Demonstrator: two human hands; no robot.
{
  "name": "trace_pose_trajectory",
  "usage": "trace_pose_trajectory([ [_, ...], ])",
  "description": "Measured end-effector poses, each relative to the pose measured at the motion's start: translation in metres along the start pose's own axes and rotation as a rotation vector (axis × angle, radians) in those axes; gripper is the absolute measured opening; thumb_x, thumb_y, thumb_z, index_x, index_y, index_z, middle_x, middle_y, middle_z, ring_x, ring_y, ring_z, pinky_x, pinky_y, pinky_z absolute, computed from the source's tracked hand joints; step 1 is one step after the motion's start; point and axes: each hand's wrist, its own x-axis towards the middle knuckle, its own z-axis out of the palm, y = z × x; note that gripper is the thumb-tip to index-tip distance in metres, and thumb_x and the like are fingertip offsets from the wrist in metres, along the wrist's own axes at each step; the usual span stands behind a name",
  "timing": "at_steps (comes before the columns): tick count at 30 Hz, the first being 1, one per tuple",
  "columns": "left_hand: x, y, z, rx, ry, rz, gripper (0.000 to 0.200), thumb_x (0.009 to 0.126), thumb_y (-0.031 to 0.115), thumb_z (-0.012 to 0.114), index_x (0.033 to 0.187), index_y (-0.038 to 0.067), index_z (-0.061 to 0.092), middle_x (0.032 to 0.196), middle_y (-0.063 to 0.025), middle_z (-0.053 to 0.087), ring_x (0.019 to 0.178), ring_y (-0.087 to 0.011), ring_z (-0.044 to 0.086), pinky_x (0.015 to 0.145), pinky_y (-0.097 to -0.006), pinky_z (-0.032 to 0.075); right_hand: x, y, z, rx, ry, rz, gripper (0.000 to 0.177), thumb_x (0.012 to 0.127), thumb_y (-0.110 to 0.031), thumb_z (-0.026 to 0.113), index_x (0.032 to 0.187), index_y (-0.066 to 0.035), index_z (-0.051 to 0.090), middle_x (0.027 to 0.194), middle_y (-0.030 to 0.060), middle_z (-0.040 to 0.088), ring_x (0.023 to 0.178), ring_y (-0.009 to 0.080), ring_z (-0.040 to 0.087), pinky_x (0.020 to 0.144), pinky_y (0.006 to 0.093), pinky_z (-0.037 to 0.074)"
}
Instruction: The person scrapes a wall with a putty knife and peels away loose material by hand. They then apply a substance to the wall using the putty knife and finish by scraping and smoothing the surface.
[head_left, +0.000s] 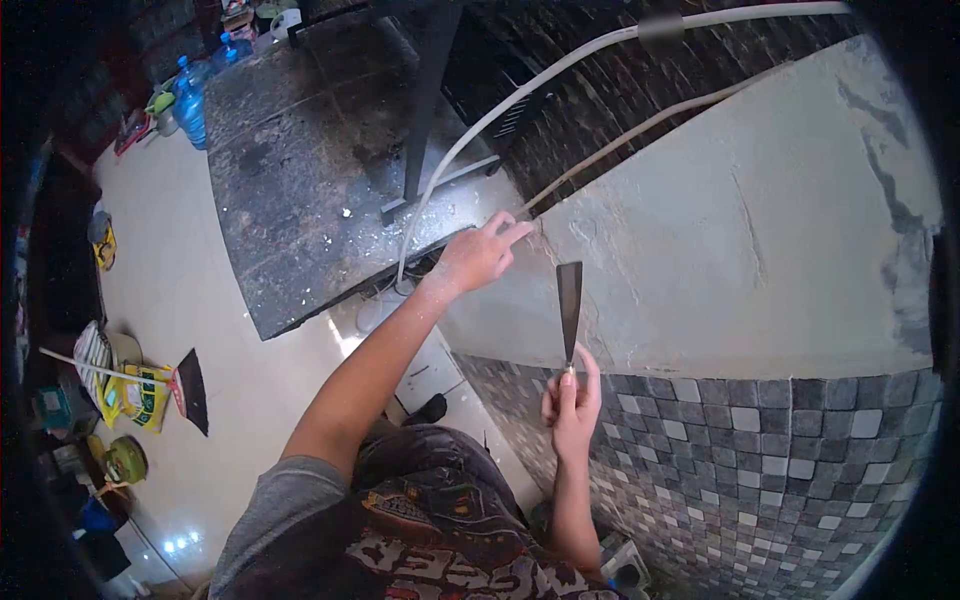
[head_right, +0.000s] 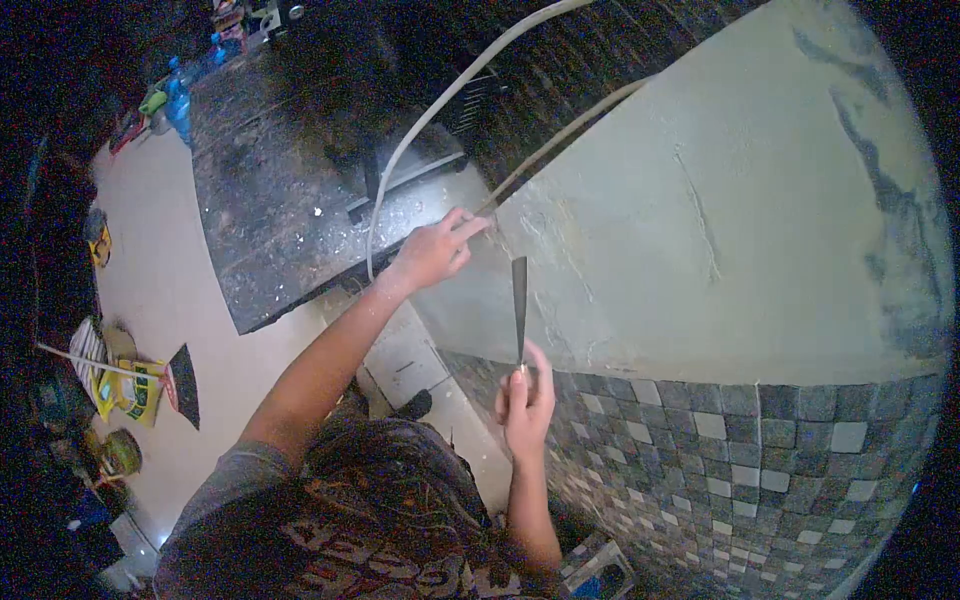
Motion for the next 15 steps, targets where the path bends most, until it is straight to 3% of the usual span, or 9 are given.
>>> trace_pose_trajectory([
  [3,0.0,-0.001,-0.004,0.013,-0.006,-0.002,0.047,0.087,0.015,0.066,0.132,0.021,0.055,0.123,-0.0085,0.054,0.083,-0.0357,0.07,0.071,-0.0481,0.059,0.028,-0.01,-0.004,-0.049,-0.079,0.004,0.046,0.107,-0.023,0.052,0.149,-0.009,0.04,0.071,-0.001,0.049,0.044,0.0049,0.038,0.038,0.0229,0.026],
  [9,-0.014,-0.012,-0.007,0.064,-0.098,0.009,0.036,0.088,0.017,0.063,0.124,0.019,0.061,0.117,-0.0094,0.057,0.086,-0.0357,0.069,0.072,-0.0486,0.058,0.06,-0.026,0.011,-0.15,-0.139,0.063,0.043,0.108,-0.023,0.05,0.148,-0.01,0.044,0.07,-0.0018,0.049,0.044,0.0036,0.037,0.038,0.0224,0.026],
  [15,-0.037,-0.021,-0.01,-0.022,0.034,-0.053,0.035,0.087,0.015,0.065,0.122,0.017,0.059,0.115,-0.0104,0.058,0.083,-0.036,0.07,0.072,-0.0491,0.059,0.048,-0.029,0.017,-0.118,-0.065,0.039,0.043,0.108,-0.024,0.05,0.148,-0.011,0.043,0.068,-0.003,0.044,0.044,0.0036,0.035,0.037,0.0225,0.025],
])
